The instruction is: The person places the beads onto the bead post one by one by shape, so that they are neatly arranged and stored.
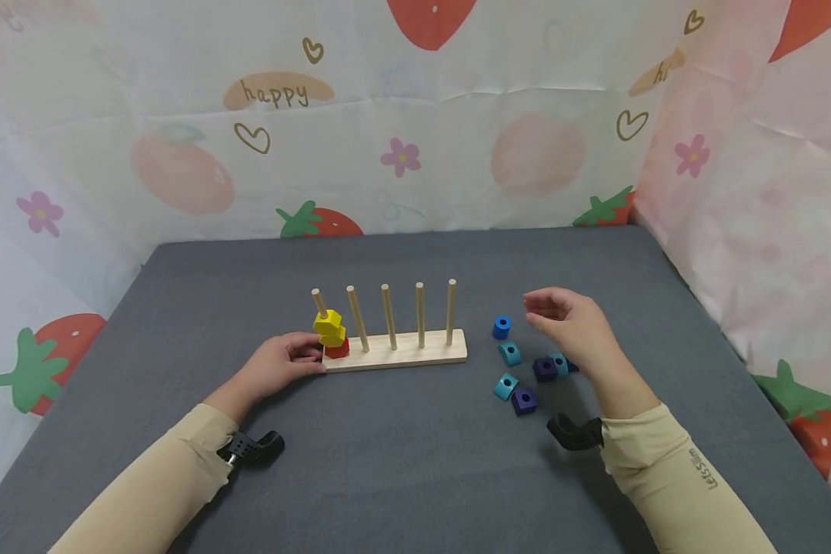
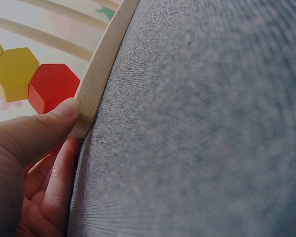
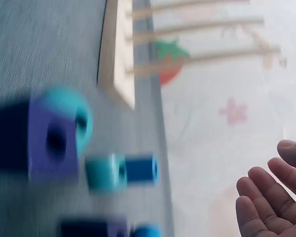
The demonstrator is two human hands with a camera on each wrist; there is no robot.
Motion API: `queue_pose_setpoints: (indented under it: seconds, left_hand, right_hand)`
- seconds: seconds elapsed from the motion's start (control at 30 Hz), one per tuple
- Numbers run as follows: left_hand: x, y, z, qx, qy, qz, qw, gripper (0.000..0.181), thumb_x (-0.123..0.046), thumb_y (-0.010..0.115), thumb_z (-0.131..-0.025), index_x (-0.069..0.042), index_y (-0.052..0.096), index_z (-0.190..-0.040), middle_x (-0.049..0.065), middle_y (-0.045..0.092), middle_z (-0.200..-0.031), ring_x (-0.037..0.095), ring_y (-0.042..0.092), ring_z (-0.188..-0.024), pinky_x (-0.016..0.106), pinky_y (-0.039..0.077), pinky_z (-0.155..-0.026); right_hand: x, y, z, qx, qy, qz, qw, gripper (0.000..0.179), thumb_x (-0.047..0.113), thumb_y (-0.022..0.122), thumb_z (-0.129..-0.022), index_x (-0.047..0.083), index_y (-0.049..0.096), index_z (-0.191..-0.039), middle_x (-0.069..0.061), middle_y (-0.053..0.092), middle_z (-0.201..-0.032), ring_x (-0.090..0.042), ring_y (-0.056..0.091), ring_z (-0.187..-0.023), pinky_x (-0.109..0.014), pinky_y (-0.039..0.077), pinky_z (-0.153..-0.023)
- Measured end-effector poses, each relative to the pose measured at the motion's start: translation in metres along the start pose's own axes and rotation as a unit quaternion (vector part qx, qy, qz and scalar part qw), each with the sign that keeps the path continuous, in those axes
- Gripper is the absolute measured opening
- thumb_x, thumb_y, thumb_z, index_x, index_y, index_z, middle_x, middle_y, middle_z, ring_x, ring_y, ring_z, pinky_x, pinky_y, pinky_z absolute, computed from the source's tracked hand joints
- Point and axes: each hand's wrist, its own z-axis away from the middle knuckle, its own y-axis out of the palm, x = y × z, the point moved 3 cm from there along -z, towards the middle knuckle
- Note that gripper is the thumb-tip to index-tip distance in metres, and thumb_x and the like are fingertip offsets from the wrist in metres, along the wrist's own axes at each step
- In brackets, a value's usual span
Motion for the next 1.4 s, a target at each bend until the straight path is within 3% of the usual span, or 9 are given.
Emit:
queue_pose_setpoints:
  seconds: [0.2, 0.43, 0.6, 0.83, 1.03, 1.4]
  left_hand:
    - [0.001, 0.000, -0.001, -0.001, -0.001, -0.002, 1.0000, 0.053, -0.031, 0.074, -0.076, -0.013, 0.058, -0.123, 0.001, 0.062, -0.108, 0.013, 0.059, -0.093, 0.036, 0.048, -0.086]
    - [0.002, 0.000, -0.001, -0.001, -0.006, 0.000, 1.0000, 0.054, -0.033, 0.074, -0.076, -0.014, 0.058, -0.123, 0.001, 0.062, -0.108, 0.013, 0.059, -0.093, 0.037, 0.047, -0.086]
    - [0.003, 0.001, -0.001, 0.000, -0.004, 0.003, 1.0000, 0.054, -0.033, 0.074, -0.075, -0.014, 0.059, -0.123, 0.001, 0.062, -0.108, 0.013, 0.059, -0.093, 0.036, 0.048, -0.086]
    - [0.002, 0.000, -0.001, 0.000, 0.003, 0.001, 1.0000, 0.053, -0.033, 0.074, -0.075, -0.013, 0.059, -0.122, 0.001, 0.063, -0.107, 0.013, 0.059, -0.092, 0.036, 0.048, -0.085]
    - [0.000, -0.001, -0.002, 0.001, 0.008, -0.004, 1.0000, 0.053, -0.032, 0.074, -0.076, -0.013, 0.058, -0.123, 0.001, 0.063, -0.107, 0.013, 0.059, -0.092, 0.036, 0.048, -0.085]
    - [-0.001, 0.001, -0.001, 0.003, 0.021, -0.006, 0.9998, 0.054, -0.033, 0.077, -0.073, -0.013, 0.059, -0.120, 0.000, 0.061, -0.104, 0.013, 0.058, -0.091, 0.035, 0.048, -0.084]
  right_hand:
    - [-0.034, -0.024, 0.004, 0.002, 0.027, 0.020, 0.9994, 0.045, 0.036, 0.055, -0.091, 0.004, 0.053, -0.123, -0.016, 0.056, -0.122, 0.011, 0.050, -0.090, -0.018, 0.044, -0.079]
    - [-0.070, -0.032, 0.006, 0.052, 0.037, 0.003, 0.9979, 0.044, 0.025, 0.057, -0.092, -0.003, 0.050, -0.125, -0.024, 0.053, -0.123, 0.013, 0.051, -0.090, -0.009, 0.042, -0.076]
    - [-0.087, -0.034, 0.009, 0.070, 0.034, -0.003, 0.9970, 0.046, 0.022, 0.057, -0.091, -0.006, 0.047, -0.126, -0.026, 0.052, -0.123, 0.012, 0.051, -0.091, -0.011, 0.043, -0.075]
    - [-0.102, -0.032, 0.012, 0.108, 0.031, -0.005, 0.9936, 0.049, 0.024, 0.058, -0.090, -0.005, 0.046, -0.128, -0.024, 0.053, -0.122, 0.009, 0.051, -0.092, -0.016, 0.046, -0.075]
    - [-0.107, -0.032, 0.013, 0.102, 0.019, -0.027, 0.9943, 0.047, 0.019, 0.061, -0.089, -0.008, 0.048, -0.125, -0.019, 0.058, -0.117, 0.005, 0.054, -0.092, -0.017, 0.047, -0.074]
    - [-0.111, -0.025, 0.011, 0.108, 0.040, 0.022, 0.9932, 0.043, 0.024, 0.065, -0.085, -0.001, 0.056, -0.119, -0.017, 0.057, -0.111, -0.004, 0.052, -0.086, -0.026, 0.047, -0.066]
